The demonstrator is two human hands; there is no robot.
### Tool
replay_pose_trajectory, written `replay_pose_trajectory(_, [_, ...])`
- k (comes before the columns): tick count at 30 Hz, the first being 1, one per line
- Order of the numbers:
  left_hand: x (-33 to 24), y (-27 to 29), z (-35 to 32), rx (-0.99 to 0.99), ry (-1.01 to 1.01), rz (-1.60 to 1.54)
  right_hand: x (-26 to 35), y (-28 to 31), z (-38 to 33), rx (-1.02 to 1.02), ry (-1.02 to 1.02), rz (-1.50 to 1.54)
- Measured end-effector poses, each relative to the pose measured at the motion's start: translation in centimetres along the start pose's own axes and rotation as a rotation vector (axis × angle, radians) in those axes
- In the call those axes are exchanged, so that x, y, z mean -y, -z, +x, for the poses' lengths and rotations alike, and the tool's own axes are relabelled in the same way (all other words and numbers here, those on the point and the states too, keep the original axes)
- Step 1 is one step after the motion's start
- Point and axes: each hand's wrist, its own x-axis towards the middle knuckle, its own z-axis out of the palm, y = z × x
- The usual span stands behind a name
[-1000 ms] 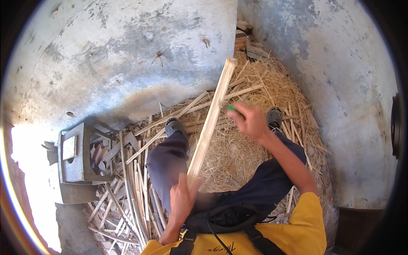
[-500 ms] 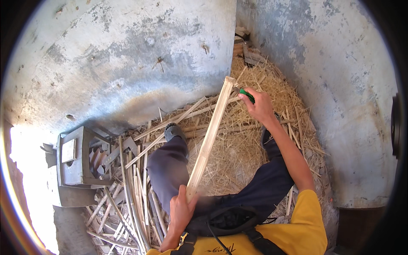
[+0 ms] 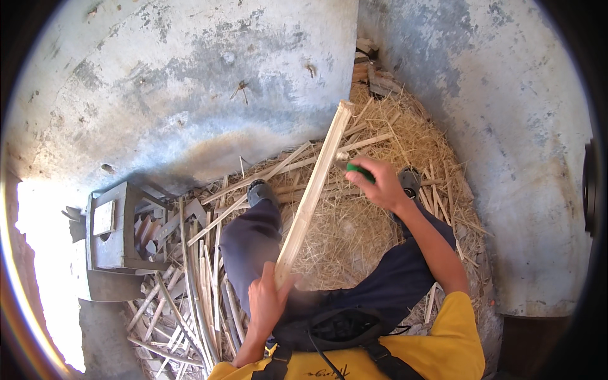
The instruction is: The person whittles a thin wooden strip using a utility knife while seated, stripping small shavings from the edges and tip of the wood.
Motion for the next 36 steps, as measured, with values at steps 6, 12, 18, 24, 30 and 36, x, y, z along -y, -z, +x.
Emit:
replay_pose_trajectory(6, [-1.3,-0.1,1.8,-0.053,-0.033,-0.022,3.6,-2.7,-2.1,0.09,0.092,-0.084])
replay_pose_trajectory(12, [-2.1,-0.8,2.7,-0.095,-0.037,-0.079,4.3,-3.5,-2.4,0.038,0.106,-0.118])
replay_pose_trajectory(18, [-2.0,-1.1,2.6,-0.097,-0.041,-0.084,4.3,-3.6,-2.7,-0.035,0.119,-0.139])
replay_pose_trajectory(24, [-1.9,-1.0,2.3,-0.08,-0.026,-0.091,3.8,-4.0,-2.8,-0.056,0.134,-0.161])
replay_pose_trajectory(30, [-1.5,-0.9,2.0,-0.076,-0.019,-0.086,3.5,-4.2,-2.7,-0.057,0.109,-0.183])
replay_pose_trajectory(36, [-1.2,-0.3,1.3,-0.046,0.02,-0.093,1.8,-3.8,-1.4,-0.14,0.11,-0.218])
